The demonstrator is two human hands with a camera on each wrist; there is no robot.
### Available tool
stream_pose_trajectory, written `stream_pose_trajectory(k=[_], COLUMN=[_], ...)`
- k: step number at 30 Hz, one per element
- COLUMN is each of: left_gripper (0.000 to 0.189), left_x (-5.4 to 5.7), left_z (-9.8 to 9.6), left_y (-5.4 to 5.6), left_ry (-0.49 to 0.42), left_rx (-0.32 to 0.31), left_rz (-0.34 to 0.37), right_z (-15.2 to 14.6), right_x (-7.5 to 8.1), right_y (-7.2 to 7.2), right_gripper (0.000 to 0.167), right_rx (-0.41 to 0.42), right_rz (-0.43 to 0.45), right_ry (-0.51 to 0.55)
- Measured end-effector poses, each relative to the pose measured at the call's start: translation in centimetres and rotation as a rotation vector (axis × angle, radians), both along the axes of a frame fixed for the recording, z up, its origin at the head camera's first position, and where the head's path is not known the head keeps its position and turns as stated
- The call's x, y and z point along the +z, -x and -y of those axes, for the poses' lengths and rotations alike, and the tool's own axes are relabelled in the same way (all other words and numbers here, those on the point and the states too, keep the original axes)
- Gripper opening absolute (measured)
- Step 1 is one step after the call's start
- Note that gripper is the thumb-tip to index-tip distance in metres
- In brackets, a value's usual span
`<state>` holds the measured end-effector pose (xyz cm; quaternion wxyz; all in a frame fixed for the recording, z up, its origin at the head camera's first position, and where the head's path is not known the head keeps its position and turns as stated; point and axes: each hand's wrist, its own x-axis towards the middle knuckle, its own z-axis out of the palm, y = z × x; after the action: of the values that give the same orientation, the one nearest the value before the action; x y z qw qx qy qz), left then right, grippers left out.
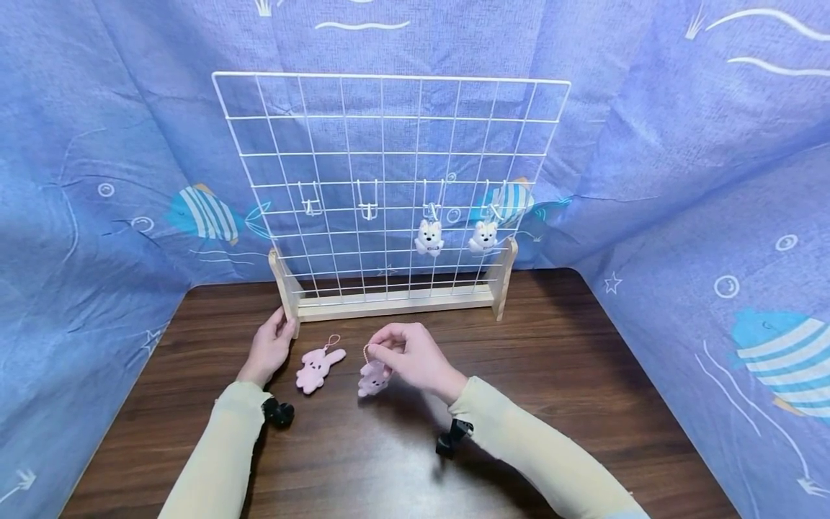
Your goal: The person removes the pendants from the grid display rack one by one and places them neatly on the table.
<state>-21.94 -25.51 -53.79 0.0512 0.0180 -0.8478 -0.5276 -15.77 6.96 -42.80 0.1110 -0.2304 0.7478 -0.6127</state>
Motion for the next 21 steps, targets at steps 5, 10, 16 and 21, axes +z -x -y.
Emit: stream_pose_trajectory(k=[5, 10, 16, 21], left_gripper=[0.055, 0.054, 0.055, 0.055], left_x=[0.0, 0.1, 0.2, 0.2], left_z=[0.0, -0.1, -0.1, -0.1], left_y=[0.0, 0.1, 0.1, 0.0], left_ry=[0.0, 0.001, 0.007, -0.004], left_rx=[0.003, 0.004, 0.008, 0.006], left_rz=[0.003, 0.005, 0.009, 0.014], right_z=[0.6, 1.1, 1.5, 1.8], right_x=[-0.6, -1.2, -2.3, -3.4], right_y=[0.0, 0.7, 2.2, 3.5], right_gripper=[0.007, 0.006, 0.005, 0.005], right_rx=[0.032, 0.014, -0.035, -0.064], right_rz=[0.02, -0.005, 0.034, 0.054], right_ry=[-0.045, -0.113, -0.119, -0.117])
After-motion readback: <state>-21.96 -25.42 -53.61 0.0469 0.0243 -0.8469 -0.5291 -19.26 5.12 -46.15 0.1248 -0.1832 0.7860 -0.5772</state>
